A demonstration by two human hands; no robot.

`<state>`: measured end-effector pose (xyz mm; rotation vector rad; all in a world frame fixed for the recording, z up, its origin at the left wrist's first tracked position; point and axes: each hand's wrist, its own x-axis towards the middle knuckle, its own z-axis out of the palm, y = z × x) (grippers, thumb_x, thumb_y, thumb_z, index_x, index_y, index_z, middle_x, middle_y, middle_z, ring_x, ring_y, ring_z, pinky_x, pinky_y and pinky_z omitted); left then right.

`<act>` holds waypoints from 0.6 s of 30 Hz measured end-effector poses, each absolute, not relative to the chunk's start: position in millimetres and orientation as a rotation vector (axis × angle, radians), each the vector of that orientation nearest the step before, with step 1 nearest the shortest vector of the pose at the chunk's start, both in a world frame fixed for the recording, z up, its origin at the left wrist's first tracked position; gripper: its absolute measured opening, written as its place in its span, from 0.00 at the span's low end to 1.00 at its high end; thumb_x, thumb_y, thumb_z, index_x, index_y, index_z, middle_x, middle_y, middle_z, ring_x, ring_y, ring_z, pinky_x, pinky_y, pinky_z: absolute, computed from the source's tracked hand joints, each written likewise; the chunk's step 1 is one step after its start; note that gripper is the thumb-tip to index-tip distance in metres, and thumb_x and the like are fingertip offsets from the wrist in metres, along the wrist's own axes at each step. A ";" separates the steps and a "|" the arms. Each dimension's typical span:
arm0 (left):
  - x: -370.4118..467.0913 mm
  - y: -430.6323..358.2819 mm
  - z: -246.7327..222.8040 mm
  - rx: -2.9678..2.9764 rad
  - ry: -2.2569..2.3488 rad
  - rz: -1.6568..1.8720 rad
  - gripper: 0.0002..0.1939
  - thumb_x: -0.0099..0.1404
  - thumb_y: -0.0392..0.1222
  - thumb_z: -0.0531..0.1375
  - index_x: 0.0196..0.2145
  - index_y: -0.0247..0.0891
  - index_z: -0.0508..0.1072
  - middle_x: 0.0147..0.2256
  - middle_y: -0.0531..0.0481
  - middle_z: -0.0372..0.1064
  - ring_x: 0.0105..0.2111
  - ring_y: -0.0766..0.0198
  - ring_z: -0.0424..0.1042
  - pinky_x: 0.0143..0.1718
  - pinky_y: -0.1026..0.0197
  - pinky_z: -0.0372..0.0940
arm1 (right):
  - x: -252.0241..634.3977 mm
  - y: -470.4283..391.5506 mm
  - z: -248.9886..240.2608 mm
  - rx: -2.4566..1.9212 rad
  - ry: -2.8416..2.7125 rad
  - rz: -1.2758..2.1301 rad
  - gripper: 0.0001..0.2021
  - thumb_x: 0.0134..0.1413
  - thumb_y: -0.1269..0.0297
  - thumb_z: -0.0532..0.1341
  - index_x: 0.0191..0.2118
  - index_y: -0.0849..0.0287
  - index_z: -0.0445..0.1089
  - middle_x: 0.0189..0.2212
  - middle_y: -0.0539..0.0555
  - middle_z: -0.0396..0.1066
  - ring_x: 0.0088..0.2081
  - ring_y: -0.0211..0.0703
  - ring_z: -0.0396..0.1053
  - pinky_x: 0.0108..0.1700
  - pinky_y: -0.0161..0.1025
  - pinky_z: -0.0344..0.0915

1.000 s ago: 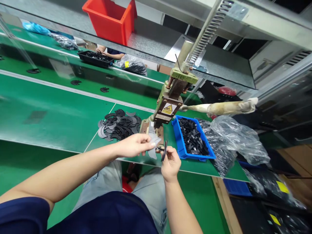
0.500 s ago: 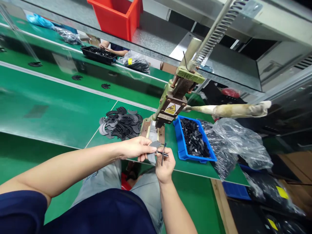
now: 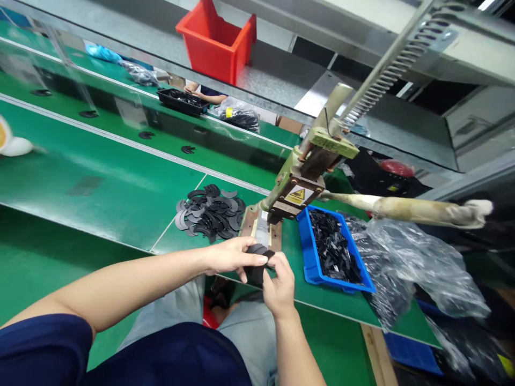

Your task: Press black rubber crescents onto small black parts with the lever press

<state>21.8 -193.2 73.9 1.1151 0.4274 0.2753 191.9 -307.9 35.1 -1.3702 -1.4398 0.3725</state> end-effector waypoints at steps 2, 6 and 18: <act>18.3 -186.6 65.1 1.091 0.494 0.294 0.27 0.55 0.57 0.75 0.40 0.36 0.69 0.32 0.51 0.71 0.28 0.66 0.74 0.24 0.66 0.70 | 200.6 -306.7 37.7 -1.411 -1.508 0.395 0.06 0.59 0.62 0.67 0.42 0.54 0.76 0.38 0.53 0.74 0.41 0.42 0.73 0.45 0.41 0.72; 3.6 -164.4 49.1 1.173 0.570 0.294 0.27 0.55 0.57 0.74 0.38 0.37 0.68 0.32 0.52 0.72 0.26 0.66 0.73 0.22 0.66 0.68 | 229.8 -311.2 26.7 -1.592 -1.568 0.415 0.18 0.61 0.58 0.65 0.56 0.53 0.72 0.42 0.55 0.76 0.45 0.44 0.75 0.51 0.45 0.74; 13.3 74.7 65.9 2.322 1.363 0.727 0.13 0.68 0.45 0.62 0.49 0.41 0.79 0.45 0.44 0.80 0.48 0.53 0.77 0.51 0.57 0.69 | 289.1 -313.7 -51.9 -1.868 -1.386 -0.016 0.16 0.65 0.49 0.59 0.43 0.56 0.76 0.41 0.58 0.78 0.45 0.50 0.76 0.50 0.49 0.73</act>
